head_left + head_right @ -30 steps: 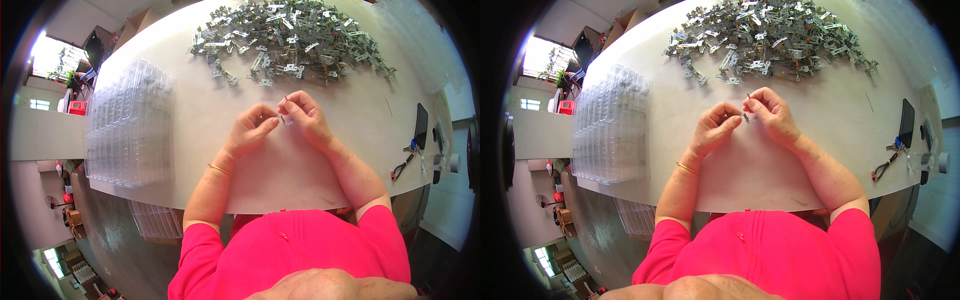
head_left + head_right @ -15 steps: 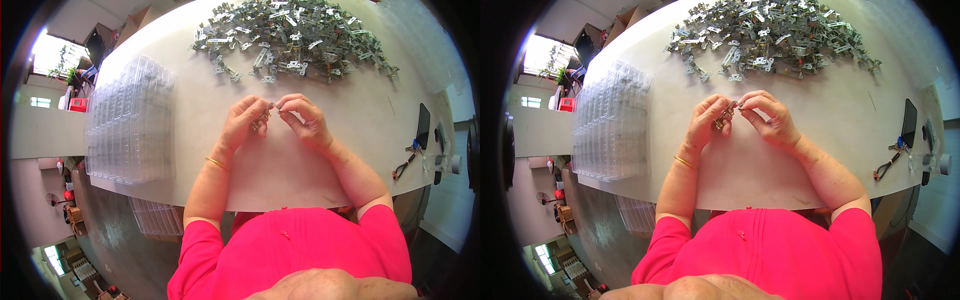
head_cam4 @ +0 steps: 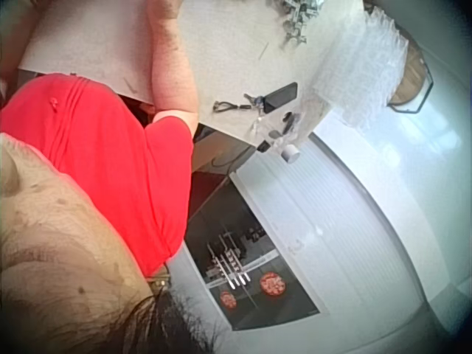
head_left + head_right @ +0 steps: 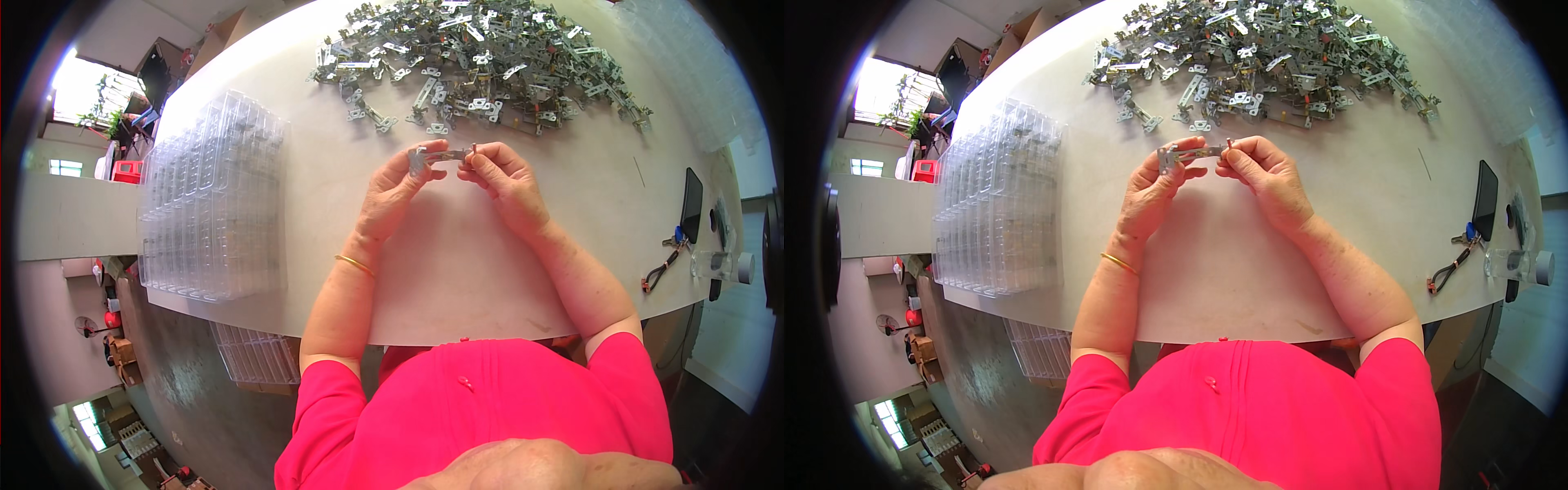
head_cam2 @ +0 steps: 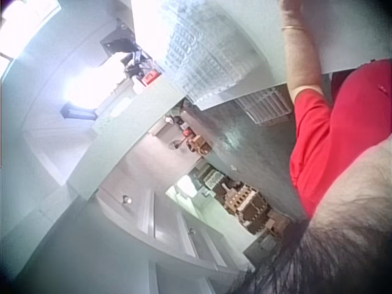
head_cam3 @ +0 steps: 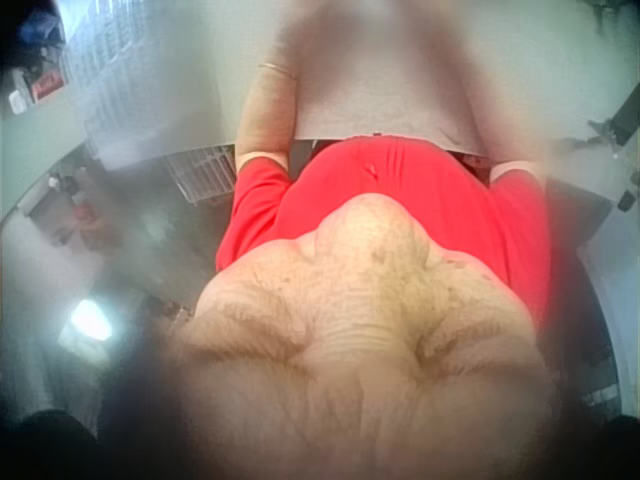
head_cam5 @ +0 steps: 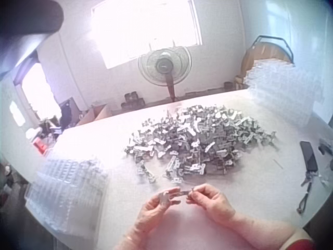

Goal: The person assembles metal components by inserting pins into metal brackets by hand and places the assembled parts into slots of a plastic tray.

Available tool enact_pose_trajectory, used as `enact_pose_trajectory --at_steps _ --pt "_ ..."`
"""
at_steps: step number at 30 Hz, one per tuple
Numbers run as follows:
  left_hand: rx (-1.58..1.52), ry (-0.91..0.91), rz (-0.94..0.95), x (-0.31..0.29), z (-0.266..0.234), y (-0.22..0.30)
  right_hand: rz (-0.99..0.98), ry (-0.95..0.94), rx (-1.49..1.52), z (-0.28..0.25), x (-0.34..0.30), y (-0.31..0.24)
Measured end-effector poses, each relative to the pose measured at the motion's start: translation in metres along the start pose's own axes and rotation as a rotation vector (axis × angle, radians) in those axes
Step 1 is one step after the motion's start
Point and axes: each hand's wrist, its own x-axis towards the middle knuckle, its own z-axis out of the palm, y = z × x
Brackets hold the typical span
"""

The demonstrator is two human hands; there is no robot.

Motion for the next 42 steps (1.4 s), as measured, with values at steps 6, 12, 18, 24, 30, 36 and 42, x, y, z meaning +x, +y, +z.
enact_pose_trajectory --at_steps 6,12,18,24,30,36,42 --pt "-0.078 0.083 0.018 0.000 -0.003 -0.001 -0.218 0.059 -0.181 0.006 0.002 0.008" --pt "0.042 0.110 -0.180 -0.004 -0.004 0.003 -0.109 -0.088 -0.370 0.012 -0.011 0.003" --pt "0.171 0.074 -0.137 -0.004 0.000 0.003 -0.093 -0.080 -0.421 0.013 -0.013 -0.002" --pt "0.277 0.116 -0.142 -0.004 0.002 0.004 -0.105 -0.072 -0.427 0.013 -0.013 0.001" --pt "0.448 0.154 -0.048 -0.005 0.005 0.003 -0.152 -0.078 -0.489 0.013 -0.014 0.002" --pt "0.659 0.127 0.072 -0.005 0.002 -0.006 -0.116 -0.087 -0.433 0.016 -0.015 -0.004" --pt "0.768 0.113 0.092 -0.005 0.008 -0.002 -0.108 -0.135 -0.423 0.014 -0.016 -0.004"
